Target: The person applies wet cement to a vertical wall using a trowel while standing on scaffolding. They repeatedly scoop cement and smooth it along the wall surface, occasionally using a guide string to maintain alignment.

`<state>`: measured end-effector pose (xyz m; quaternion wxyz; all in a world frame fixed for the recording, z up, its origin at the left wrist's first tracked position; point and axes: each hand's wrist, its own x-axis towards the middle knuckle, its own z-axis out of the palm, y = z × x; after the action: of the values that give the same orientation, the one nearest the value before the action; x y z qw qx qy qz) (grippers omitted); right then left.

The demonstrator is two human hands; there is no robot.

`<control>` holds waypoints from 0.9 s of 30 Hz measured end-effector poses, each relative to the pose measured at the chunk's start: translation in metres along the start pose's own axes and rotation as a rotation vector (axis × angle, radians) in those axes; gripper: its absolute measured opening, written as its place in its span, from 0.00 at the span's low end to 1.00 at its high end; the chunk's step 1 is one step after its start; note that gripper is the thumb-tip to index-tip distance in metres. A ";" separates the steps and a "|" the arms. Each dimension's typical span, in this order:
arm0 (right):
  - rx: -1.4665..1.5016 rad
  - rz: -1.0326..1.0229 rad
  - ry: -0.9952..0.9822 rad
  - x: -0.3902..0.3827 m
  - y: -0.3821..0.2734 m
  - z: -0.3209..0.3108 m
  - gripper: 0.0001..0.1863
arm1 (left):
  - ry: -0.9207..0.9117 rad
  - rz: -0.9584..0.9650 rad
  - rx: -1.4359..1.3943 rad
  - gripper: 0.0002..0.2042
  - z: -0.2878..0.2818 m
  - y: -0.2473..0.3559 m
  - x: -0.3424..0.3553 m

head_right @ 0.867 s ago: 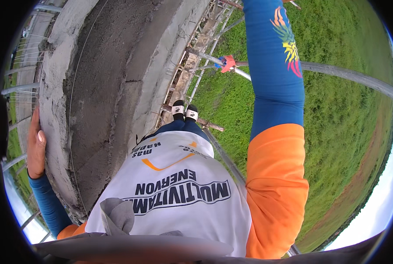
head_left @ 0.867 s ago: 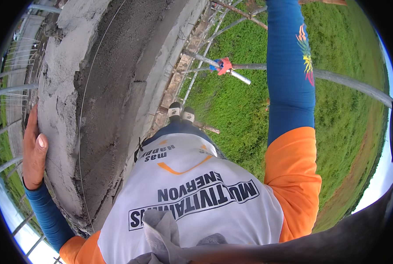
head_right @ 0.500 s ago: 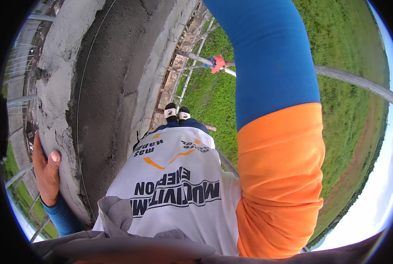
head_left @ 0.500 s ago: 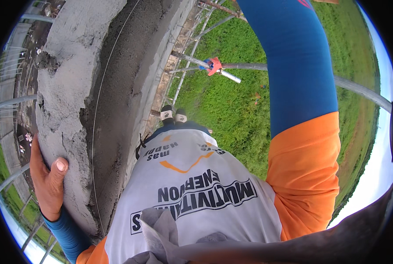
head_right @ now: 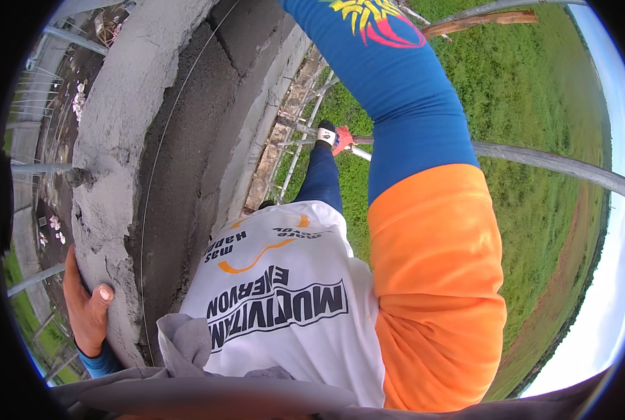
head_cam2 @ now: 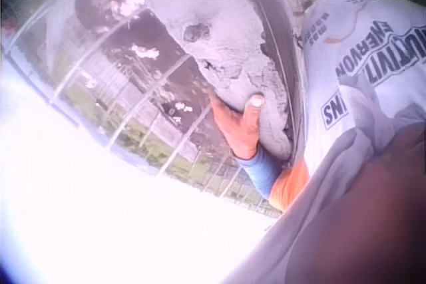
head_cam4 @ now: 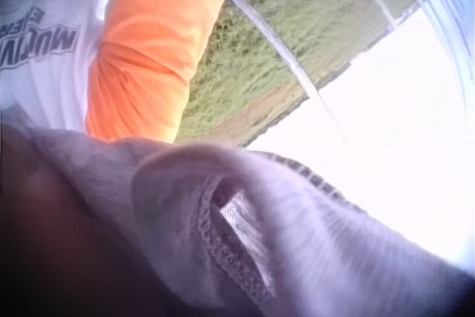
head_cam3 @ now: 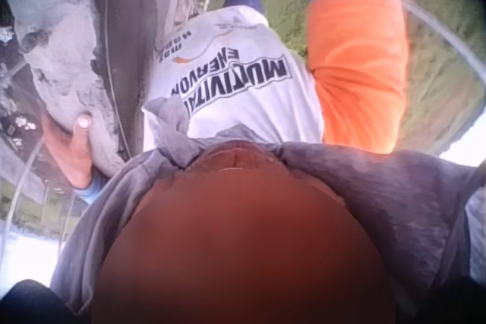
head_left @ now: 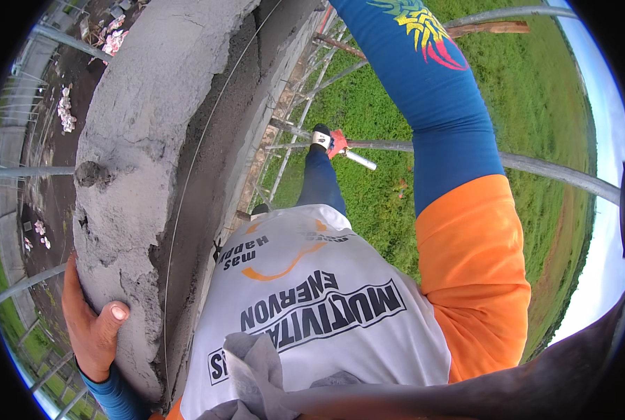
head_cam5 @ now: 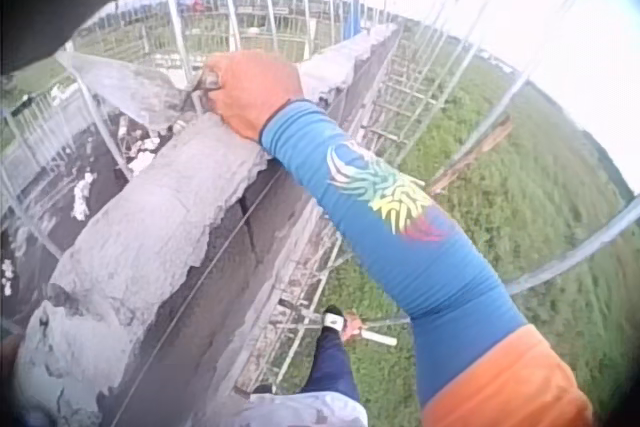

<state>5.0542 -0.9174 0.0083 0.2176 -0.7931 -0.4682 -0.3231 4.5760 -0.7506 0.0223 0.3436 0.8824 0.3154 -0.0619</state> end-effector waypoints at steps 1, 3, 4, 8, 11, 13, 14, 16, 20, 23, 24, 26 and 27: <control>0.005 -0.012 -0.044 0.001 0.001 -0.001 0.12 | 0.022 -0.017 0.031 0.64 0.001 0.000 -0.001; 0.002 -0.037 -0.127 0.001 0.000 -0.003 0.12 | 0.007 -0.024 0.021 0.65 0.002 0.002 -0.004; 0.053 -0.064 -0.108 -0.001 -0.001 -0.004 0.12 | 0.008 -0.022 0.037 0.65 0.004 0.003 -0.006; 0.058 -0.127 -0.031 -0.004 -0.002 -0.005 0.08 | -0.001 0.020 0.048 0.60 0.001 0.009 -0.003; 0.131 -0.067 -0.100 -0.005 0.000 -0.003 0.08 | -0.140 0.047 -0.149 0.60 -0.015 0.013 0.016; 0.163 -0.054 -0.101 -0.005 0.001 0.000 0.06 | -0.253 0.038 -0.296 0.61 -0.022 0.019 0.034; 0.181 -0.059 -0.085 -0.006 0.001 0.001 0.06 | -0.315 0.046 -0.382 0.61 -0.021 0.025 0.040; 0.208 -0.074 -0.052 -0.006 0.001 0.003 0.05 | -0.228 0.057 -0.450 0.56 -0.018 0.044 0.053; 0.263 -0.033 -0.031 -0.006 -0.001 0.006 0.06 | -0.085 0.046 -0.331 0.48 -0.014 0.112 0.118; 0.276 -0.009 -0.010 -0.007 -0.002 0.005 0.06 | -0.169 0.116 -0.306 0.45 -0.002 0.154 0.154; 0.283 0.013 -0.021 -0.007 -0.003 0.003 0.05 | -0.177 0.158 -0.337 0.44 0.007 0.163 0.163; 0.321 0.021 0.036 -0.007 0.000 -0.004 0.05 | -0.124 0.193 -0.281 0.42 0.021 0.177 0.170; 0.327 0.022 -0.003 -0.007 0.003 -0.008 0.05 | -0.105 0.185 -0.229 0.43 0.028 0.182 0.172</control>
<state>5.0518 -0.9282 0.0090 0.3465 -0.7527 -0.5062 -0.2392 4.8242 -0.7830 0.0487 0.4624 0.8582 0.2192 -0.0393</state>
